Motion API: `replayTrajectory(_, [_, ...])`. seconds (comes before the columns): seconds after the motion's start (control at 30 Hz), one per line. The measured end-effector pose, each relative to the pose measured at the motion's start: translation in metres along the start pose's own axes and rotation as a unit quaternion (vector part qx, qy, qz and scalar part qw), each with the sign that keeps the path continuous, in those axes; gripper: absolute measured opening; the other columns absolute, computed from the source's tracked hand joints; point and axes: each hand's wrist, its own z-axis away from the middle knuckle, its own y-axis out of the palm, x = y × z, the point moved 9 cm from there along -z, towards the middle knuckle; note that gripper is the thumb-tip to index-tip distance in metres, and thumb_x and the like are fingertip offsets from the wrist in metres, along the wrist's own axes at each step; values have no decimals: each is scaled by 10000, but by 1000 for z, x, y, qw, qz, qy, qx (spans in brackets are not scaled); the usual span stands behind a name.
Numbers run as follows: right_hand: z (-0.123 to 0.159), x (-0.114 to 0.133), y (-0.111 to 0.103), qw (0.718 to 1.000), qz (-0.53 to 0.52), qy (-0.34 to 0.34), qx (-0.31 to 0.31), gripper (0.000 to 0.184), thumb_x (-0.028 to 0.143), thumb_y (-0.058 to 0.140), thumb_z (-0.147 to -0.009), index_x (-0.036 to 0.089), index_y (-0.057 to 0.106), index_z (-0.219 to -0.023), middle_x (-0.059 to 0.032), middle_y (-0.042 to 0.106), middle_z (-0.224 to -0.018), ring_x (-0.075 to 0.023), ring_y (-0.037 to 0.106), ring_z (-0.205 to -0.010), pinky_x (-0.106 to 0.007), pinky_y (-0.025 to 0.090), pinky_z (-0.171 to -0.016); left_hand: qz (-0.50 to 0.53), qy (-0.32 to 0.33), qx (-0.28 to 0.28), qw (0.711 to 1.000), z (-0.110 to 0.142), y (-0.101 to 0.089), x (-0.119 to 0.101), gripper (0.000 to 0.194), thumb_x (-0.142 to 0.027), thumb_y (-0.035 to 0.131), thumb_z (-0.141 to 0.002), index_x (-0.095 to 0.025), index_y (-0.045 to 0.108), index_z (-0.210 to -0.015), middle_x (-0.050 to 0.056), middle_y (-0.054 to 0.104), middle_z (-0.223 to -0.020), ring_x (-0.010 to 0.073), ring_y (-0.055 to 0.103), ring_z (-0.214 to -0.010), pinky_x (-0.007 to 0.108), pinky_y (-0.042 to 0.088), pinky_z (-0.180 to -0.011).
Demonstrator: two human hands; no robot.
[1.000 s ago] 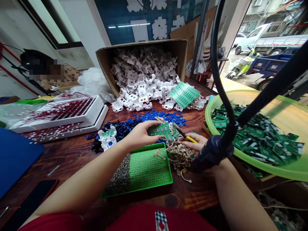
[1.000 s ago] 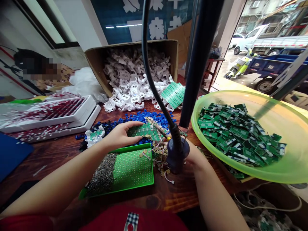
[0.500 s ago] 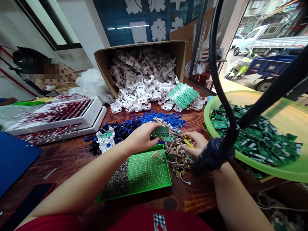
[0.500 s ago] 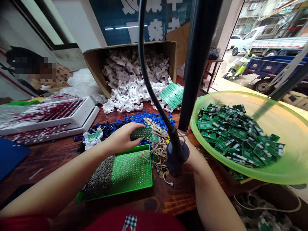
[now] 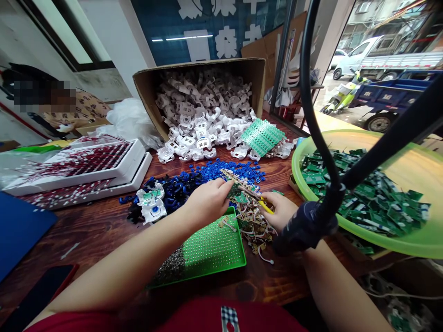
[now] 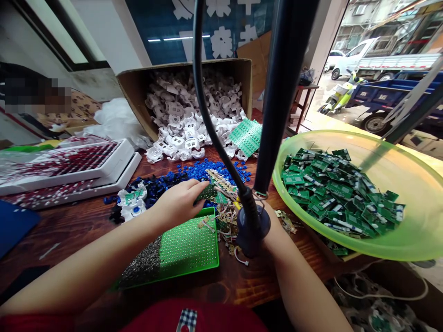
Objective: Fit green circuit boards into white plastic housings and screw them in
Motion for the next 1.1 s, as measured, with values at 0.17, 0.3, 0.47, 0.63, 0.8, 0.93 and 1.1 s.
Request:
replayTrajectory(0.17, [-1,-24,-6,996,56,28,-59,316,355,542,-729,201,592,-1001,-86,590,-863,-242,550,-857,-357,439,-766,5,-39,-15,999,-5,3,4,445,-225,473,-777,-88,470,-1200,161,589,-1019,280,567,-930,416,450,-795])
replayTrajectory(0.3, [2,-37,-17,991,82,36,-95,358,334,546,-721,212,570,-1057,-112,536,-1012,-293,472,-1012,-438,384,-857,42,-38,-23,998,-10,3,13,533,-295,515,-769,-111,403,-1257,152,543,-1199,269,508,-1099,403,405,-923])
replayTrajectory(0.47, [0,-21,-15,995,60,13,-77,347,364,583,-703,219,585,-1018,-99,572,-988,-284,508,-984,-425,405,-848,72,-22,-22,997,-11,3,12,461,-313,524,-771,-130,453,-1188,124,563,-1173,235,520,-1089,369,417,-926])
replayTrajectory(0.63, [-3,-5,-6,1000,16,-7,-21,309,393,585,-695,201,608,-936,-52,627,-818,-228,591,-794,-353,473,-738,83,20,-7,996,-12,0,0,391,-270,526,-769,-157,486,-1141,93,584,-1112,211,524,-1060,340,425,-907])
replayTrajectory(0.8, [1,6,-6,1000,-17,-21,16,263,358,529,-745,209,604,-949,-34,646,-835,-199,605,-770,-317,495,-700,79,38,6,996,-11,-1,-2,394,-273,542,-762,-160,485,-1135,89,588,-1100,210,531,-1040,334,432,-890])
replayTrajectory(0.93, [1,7,-3,1000,-18,-18,6,270,328,525,-734,195,612,-952,-41,637,-837,-200,589,-787,-322,479,-725,62,32,17,997,-11,5,-3,395,-270,536,-768,-148,492,-1141,101,600,-1069,220,560,-993,338,444,-869])
replayTrajectory(1.1, [1,-4,-1,999,-9,5,-43,280,314,513,-732,187,629,-952,-75,601,-837,-216,536,-801,-352,432,-757,37,-6,-4,999,-13,10,-5,399,-219,469,-802,-75,475,-1174,177,585,-1057,274,572,-967,408,455,-833])
